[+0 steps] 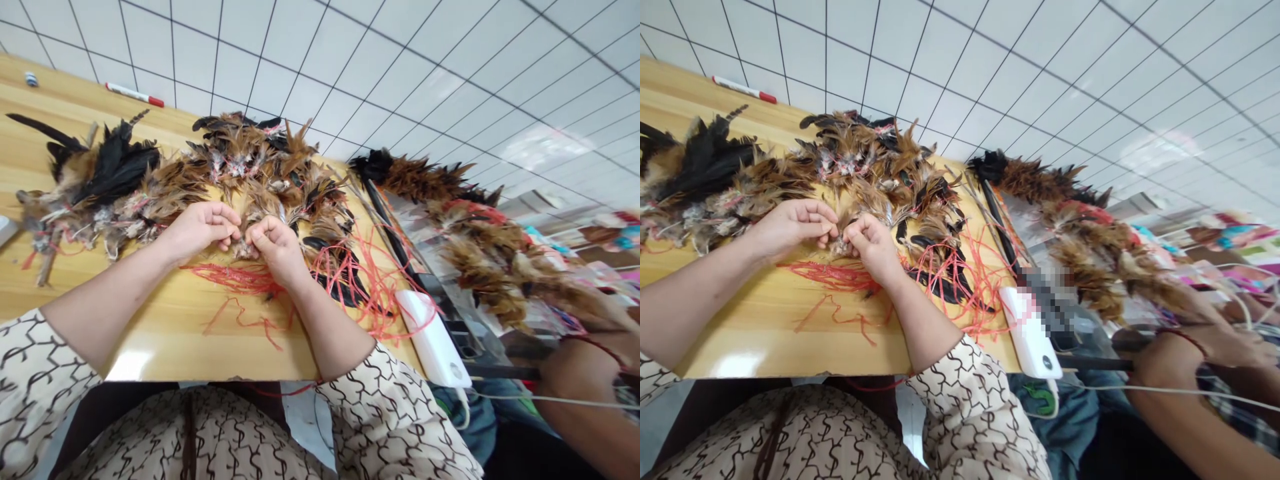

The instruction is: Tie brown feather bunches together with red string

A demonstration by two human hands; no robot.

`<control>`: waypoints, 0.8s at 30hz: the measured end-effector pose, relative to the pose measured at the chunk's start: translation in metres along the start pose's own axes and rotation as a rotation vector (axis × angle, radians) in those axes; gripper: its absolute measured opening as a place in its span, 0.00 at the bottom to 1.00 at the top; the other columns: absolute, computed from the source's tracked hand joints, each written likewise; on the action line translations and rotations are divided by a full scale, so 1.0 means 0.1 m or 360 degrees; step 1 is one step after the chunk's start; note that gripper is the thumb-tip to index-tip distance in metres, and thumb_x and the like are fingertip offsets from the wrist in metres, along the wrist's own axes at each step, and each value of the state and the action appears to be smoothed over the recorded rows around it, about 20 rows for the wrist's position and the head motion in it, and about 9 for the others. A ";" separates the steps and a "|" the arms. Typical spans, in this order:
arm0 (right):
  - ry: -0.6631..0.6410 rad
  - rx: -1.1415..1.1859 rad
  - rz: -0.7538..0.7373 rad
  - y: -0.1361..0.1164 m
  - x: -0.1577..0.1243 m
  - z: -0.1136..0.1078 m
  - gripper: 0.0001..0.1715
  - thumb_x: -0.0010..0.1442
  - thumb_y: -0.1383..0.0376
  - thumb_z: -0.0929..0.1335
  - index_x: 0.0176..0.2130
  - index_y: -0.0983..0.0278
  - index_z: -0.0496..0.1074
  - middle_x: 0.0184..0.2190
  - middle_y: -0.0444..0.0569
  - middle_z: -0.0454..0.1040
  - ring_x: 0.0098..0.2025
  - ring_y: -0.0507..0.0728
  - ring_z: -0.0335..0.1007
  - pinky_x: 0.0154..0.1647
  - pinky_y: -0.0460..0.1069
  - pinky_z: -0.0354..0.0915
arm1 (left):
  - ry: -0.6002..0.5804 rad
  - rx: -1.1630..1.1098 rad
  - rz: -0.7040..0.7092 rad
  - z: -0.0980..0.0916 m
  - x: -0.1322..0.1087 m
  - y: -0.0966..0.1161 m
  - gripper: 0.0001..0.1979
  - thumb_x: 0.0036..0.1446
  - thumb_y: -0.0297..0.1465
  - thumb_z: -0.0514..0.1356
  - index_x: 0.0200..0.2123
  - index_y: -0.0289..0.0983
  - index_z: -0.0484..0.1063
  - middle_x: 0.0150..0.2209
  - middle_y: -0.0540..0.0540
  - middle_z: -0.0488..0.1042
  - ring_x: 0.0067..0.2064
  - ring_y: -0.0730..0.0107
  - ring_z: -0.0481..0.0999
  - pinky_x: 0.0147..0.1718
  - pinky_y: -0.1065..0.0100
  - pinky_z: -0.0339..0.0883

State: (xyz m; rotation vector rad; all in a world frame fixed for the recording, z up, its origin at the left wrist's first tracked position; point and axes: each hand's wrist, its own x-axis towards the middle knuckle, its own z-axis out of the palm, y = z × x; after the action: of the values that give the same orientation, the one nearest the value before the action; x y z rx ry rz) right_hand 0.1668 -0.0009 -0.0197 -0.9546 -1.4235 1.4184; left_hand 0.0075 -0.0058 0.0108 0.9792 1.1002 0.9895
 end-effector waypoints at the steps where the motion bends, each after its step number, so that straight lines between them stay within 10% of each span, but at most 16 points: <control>1: 0.0017 -0.0010 -0.0033 -0.01 0.00 -0.01 0.27 0.47 0.47 0.74 0.24 0.62 0.60 0.22 0.39 0.68 0.20 0.46 0.58 0.22 0.44 0.55 | 0.0039 -0.0031 0.0013 -0.01 0.00 0.00 0.06 0.45 0.17 0.60 0.25 0.33 0.70 0.20 0.53 0.74 0.17 0.81 0.67 0.20 0.76 0.63; 13: -0.0106 -0.0274 -0.0357 -0.06 -0.12 0.04 0.25 0.54 0.45 0.70 0.26 0.62 0.65 0.28 0.45 0.71 0.29 0.50 0.66 0.34 0.49 0.65 | -0.0286 0.0010 -0.0177 -0.05 -0.01 -0.04 0.10 0.39 0.25 0.69 0.22 0.33 0.70 0.16 0.53 0.71 0.17 0.80 0.67 0.18 0.77 0.60; 24: -0.0048 -0.0190 -0.0247 -0.19 -0.10 -0.05 0.26 0.48 0.45 0.74 0.24 0.63 0.68 0.26 0.44 0.71 0.25 0.49 0.63 0.27 0.46 0.62 | 0.0053 0.0090 0.0128 -0.19 -0.12 0.24 0.13 0.36 0.22 0.68 0.28 0.34 0.70 0.17 0.54 0.72 0.18 0.78 0.69 0.19 0.75 0.61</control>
State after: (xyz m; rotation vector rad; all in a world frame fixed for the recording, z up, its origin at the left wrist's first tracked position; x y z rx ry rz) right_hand 0.1762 -0.0101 -0.0016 -0.8794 -1.5839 1.2504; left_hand -0.0163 -0.0088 0.0338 1.0633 1.1289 1.0475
